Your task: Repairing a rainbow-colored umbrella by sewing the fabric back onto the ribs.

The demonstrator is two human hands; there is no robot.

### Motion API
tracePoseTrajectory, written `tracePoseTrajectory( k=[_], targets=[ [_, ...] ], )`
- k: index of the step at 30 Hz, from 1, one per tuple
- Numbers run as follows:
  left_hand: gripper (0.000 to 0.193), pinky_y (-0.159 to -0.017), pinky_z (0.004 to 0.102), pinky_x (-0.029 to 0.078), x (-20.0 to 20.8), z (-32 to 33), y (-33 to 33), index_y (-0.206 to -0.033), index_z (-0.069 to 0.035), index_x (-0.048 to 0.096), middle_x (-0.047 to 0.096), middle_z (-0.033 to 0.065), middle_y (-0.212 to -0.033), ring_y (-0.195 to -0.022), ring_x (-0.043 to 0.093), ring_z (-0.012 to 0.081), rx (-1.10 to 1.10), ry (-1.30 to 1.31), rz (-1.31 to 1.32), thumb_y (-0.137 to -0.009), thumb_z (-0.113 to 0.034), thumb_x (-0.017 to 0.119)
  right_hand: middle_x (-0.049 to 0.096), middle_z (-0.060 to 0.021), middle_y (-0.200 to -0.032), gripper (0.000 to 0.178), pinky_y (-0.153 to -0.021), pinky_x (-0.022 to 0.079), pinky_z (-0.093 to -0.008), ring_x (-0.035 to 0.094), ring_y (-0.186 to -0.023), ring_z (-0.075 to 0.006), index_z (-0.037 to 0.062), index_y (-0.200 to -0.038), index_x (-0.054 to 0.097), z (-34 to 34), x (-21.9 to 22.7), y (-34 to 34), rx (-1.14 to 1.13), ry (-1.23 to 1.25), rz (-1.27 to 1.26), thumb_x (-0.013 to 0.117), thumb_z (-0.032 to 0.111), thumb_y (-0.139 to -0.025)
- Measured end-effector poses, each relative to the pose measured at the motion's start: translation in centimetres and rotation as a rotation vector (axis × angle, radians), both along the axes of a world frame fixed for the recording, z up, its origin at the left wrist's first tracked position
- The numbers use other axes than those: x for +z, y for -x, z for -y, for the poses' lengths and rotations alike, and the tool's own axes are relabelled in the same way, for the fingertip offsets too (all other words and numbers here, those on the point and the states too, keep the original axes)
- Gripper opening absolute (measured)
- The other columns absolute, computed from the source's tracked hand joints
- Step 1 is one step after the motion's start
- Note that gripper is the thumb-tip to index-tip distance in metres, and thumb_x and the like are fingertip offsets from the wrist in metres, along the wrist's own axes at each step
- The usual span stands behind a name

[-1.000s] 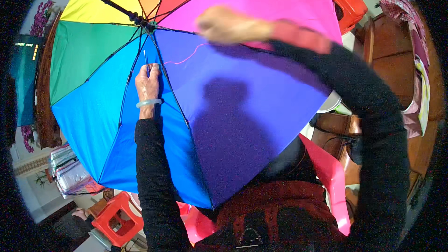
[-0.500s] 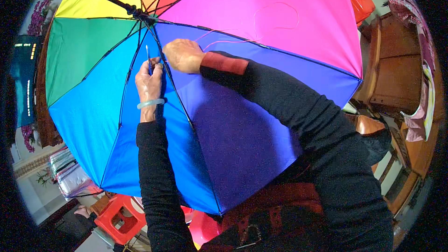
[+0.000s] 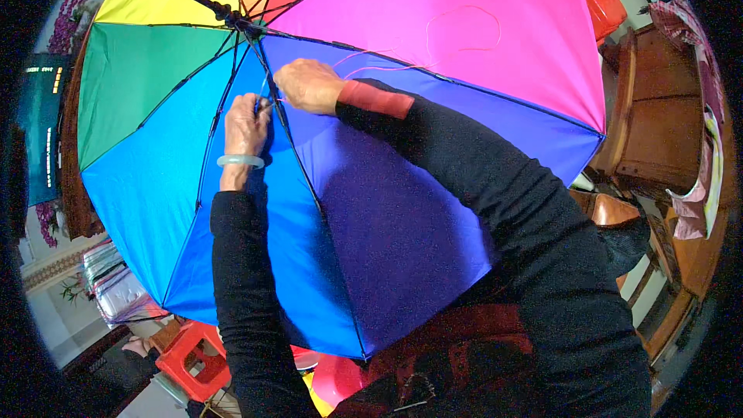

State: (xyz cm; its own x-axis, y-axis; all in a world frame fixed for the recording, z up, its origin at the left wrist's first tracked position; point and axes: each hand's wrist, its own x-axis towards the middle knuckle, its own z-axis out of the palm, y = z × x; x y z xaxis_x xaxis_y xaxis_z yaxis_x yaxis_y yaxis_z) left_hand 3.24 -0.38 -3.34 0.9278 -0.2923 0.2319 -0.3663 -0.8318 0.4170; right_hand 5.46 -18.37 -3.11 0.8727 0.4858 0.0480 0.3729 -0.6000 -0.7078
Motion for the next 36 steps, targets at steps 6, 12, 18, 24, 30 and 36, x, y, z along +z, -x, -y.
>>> tracePoseTrajectory(
  k=[6, 12, 18, 24, 30, 36],
  targets=[
    [0.008, -0.062, 0.0369, 0.044, 0.5, -1.3, 0.4, -0.081, -0.003, 0.055, 0.055, 0.0152, -0.077, -0.070, 0.055, 0.0312, 0.030, -0.074, 0.057, -0.074, -0.004, 0.059, 0.060, -0.0200, -0.084, 0.028, -0.069, 0.043, -0.0448, 0.057, -0.084, -0.0371, 0.0030, -0.097, 0.053, 1.4, 1.2, 1.4, -0.009, 0.057, -0.030, 0.061, 0.015, -0.072],
    [0.009, -0.062, 0.0367, 0.044, 0.7, -0.5, 1.1, -0.080, -0.002, 0.055, 0.054, 0.0146, -0.075, -0.070, 0.055, 0.0293, 0.001, 0.034, 0.006, -0.073, -0.004, 0.059, 0.060, -0.0194, -0.087, 0.033, -0.072, 0.043, -0.0440, 0.057, -0.087, -0.0351, 0.0031, -0.100, 0.053, 1.6, 1.5, 1.7, -0.016, 0.082, -0.105, 0.063, 0.017, -0.073],
    [0.011, -0.063, 0.0394, 0.043, 1.3, 0.2, 1.2, -0.079, -0.001, 0.054, 0.053, 0.0156, -0.075, -0.070, 0.053, 0.0319, -0.023, 0.092, -0.030, -0.071, -0.004, 0.060, 0.061, -0.0190, -0.086, 0.036, -0.072, 0.043, -0.0434, 0.057, -0.087, -0.0350, 0.0027, -0.102, 0.052, 1.6, 0.6, 1.5, -0.018, 0.062, -0.101, 0.064, 0.019, -0.072],
    [0.010, -0.061, 0.0378, 0.043, 0.7, 1.2, 0.7, -0.079, -0.001, 0.055, 0.053, 0.0153, -0.075, -0.068, 0.054, 0.0307, -0.027, 0.105, 0.016, -0.072, -0.005, 0.061, 0.060, -0.0218, -0.090, 0.038, -0.072, 0.044, -0.0461, 0.057, -0.089, -0.0379, 0.0020, -0.102, 0.053, 1.3, 1.8, 2.1, -0.048, 0.040, -0.154, 0.062, 0.017, -0.069],
    [0.010, -0.061, 0.0363, 0.044, -0.1, 1.5, 0.9, -0.078, -0.001, 0.058, 0.056, 0.0149, -0.074, -0.068, 0.056, 0.0292, 0.083, 0.265, -0.098, -0.075, -0.010, 0.062, 0.059, -0.0219, -0.079, 0.029, -0.067, 0.043, -0.0475, 0.058, -0.079, -0.0380, -0.0007, -0.097, 0.052, 1.1, 1.3, 2.1, -0.107, 0.002, -0.018, 0.058, 0.018, -0.076],
    [0.014, -0.062, 0.0354, 0.044, -0.4, 1.6, 0.9, -0.079, -0.001, 0.059, 0.058, 0.0142, -0.075, -0.068, 0.057, 0.0274, 0.106, 0.322, -0.141, -0.076, -0.014, 0.063, 0.059, -0.0221, -0.072, 0.015, -0.060, 0.044, -0.0478, 0.057, -0.068, -0.0396, -0.0012, -0.086, 0.051, 0.2, 0.1, 0.3, -0.135, 0.069, 0.128, 0.049, 0.013, -0.080]
  ],
)
